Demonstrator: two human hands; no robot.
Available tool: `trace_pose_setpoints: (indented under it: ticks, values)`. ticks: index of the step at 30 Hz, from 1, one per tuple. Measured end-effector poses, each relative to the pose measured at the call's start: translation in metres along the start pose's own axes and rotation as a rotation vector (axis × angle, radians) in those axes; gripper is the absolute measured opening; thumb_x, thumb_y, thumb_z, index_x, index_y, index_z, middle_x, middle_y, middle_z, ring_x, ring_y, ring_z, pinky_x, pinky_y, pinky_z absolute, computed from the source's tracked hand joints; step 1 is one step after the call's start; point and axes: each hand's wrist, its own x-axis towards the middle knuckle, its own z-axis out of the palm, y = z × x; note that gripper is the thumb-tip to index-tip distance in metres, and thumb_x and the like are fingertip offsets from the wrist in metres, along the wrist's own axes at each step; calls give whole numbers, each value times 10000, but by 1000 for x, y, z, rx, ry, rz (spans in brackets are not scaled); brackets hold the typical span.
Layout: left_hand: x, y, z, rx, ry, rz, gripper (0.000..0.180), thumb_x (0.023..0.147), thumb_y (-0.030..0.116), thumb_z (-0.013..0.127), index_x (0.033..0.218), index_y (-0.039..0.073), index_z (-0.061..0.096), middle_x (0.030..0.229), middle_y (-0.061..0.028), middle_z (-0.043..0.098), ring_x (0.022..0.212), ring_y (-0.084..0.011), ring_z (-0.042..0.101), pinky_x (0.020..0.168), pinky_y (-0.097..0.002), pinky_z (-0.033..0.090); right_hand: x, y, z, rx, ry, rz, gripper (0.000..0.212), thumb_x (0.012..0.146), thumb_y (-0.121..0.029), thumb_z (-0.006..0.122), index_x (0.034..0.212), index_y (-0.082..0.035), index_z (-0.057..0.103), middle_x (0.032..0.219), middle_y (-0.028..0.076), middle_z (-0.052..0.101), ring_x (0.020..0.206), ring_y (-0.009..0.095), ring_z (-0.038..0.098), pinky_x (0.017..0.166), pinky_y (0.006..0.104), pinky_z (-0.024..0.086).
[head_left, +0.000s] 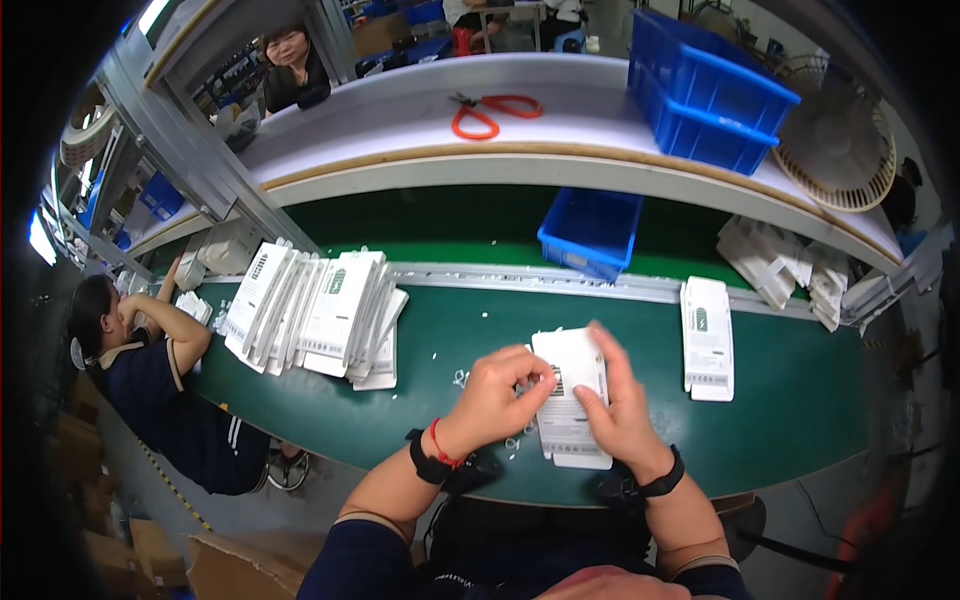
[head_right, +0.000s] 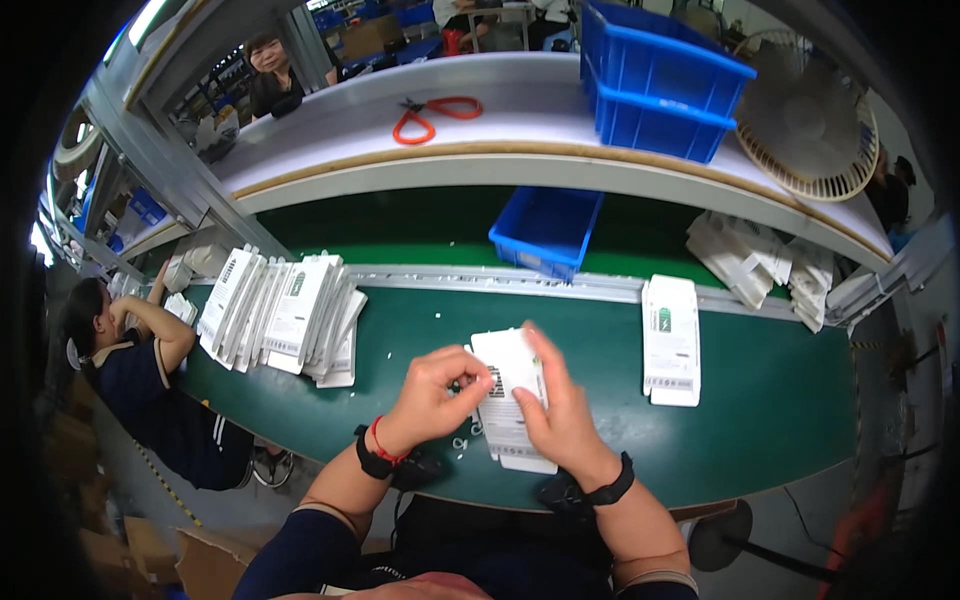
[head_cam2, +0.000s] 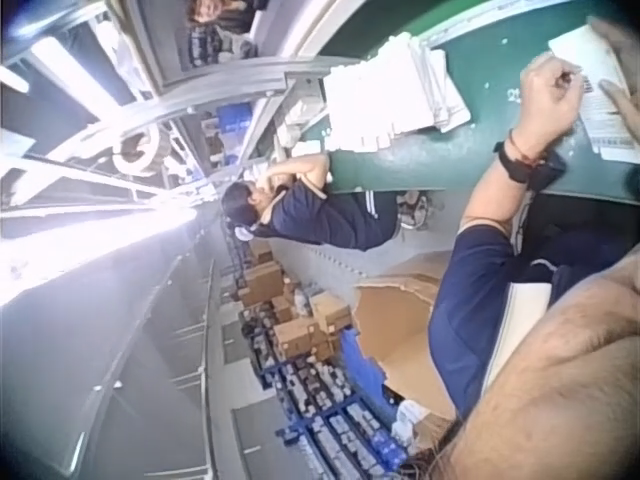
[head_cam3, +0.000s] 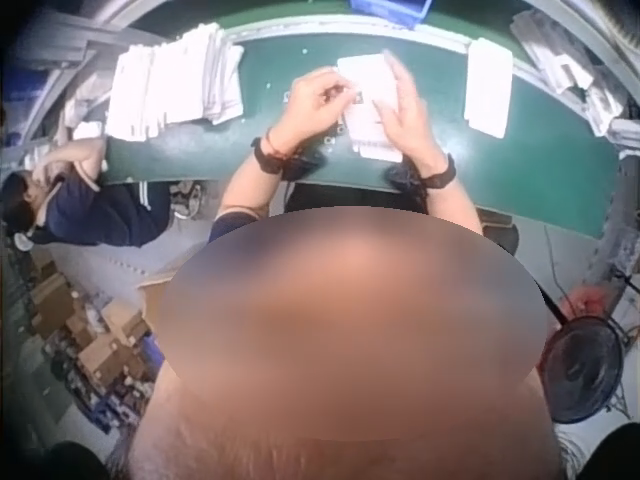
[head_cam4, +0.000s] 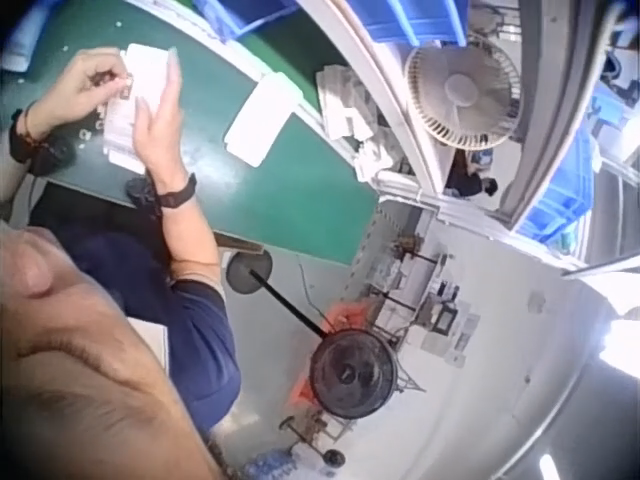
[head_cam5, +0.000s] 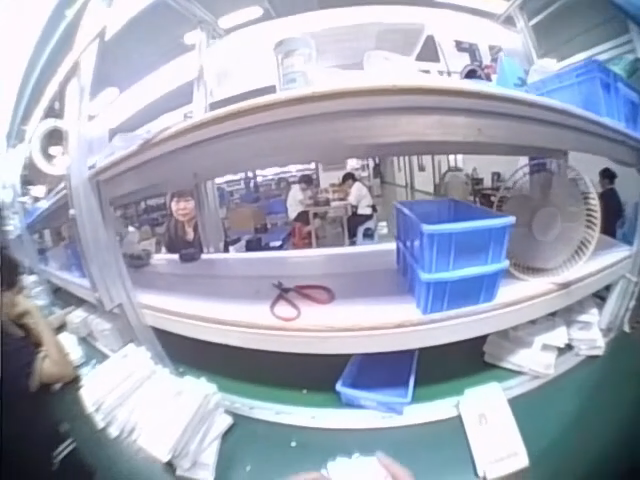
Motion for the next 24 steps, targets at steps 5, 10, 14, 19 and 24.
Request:
trace_pose_setpoints:
  ticks: [5,10,14,19,24]
  values:
    - [-1,0,-7,-27,91,-112,43,775,36,692,800,1,686,723,-25,617,576,-60,454,503,-207,347,-2,17,4,327,-191,148,350,858,20,560,1205,46,518,1011,108,643,930,143,627,779,275,499]
    - [-1,-4,-5,-50,110,-133,43,778,32,694,802,-1,684,713,-19,603,579,-54,435,511,-201,332,-5,7,4,343,-245,246,321,861,21,569,1181,36,551,1010,87,639,904,114,612,757,263,502]
    - [-2,-5,-4,-95,115,-157,38,788,21,688,807,-10,678,711,-5,588,598,-42,433,526,-192,336,-6,8,5,344,-252,197,379,863,16,563,1240,38,527,1018,95,638,900,117,610,746,261,503]
    - [-2,-11,0,-176,135,-240,30,799,7,678,810,-18,667,716,13,586,609,-19,438,529,-180,340,-3,7,3,230,-275,108,425,859,9,558,1280,36,501,1014,127,643,867,128,622,731,259,502]
    - [-5,-6,2,-206,215,-326,51,804,27,681,780,-7,653,674,47,551,585,-5,425,505,-183,339,1,-5,2,19,-320,-36,461,819,-31,597,1265,39,505,1038,204,625,892,294,647,769,320,502]
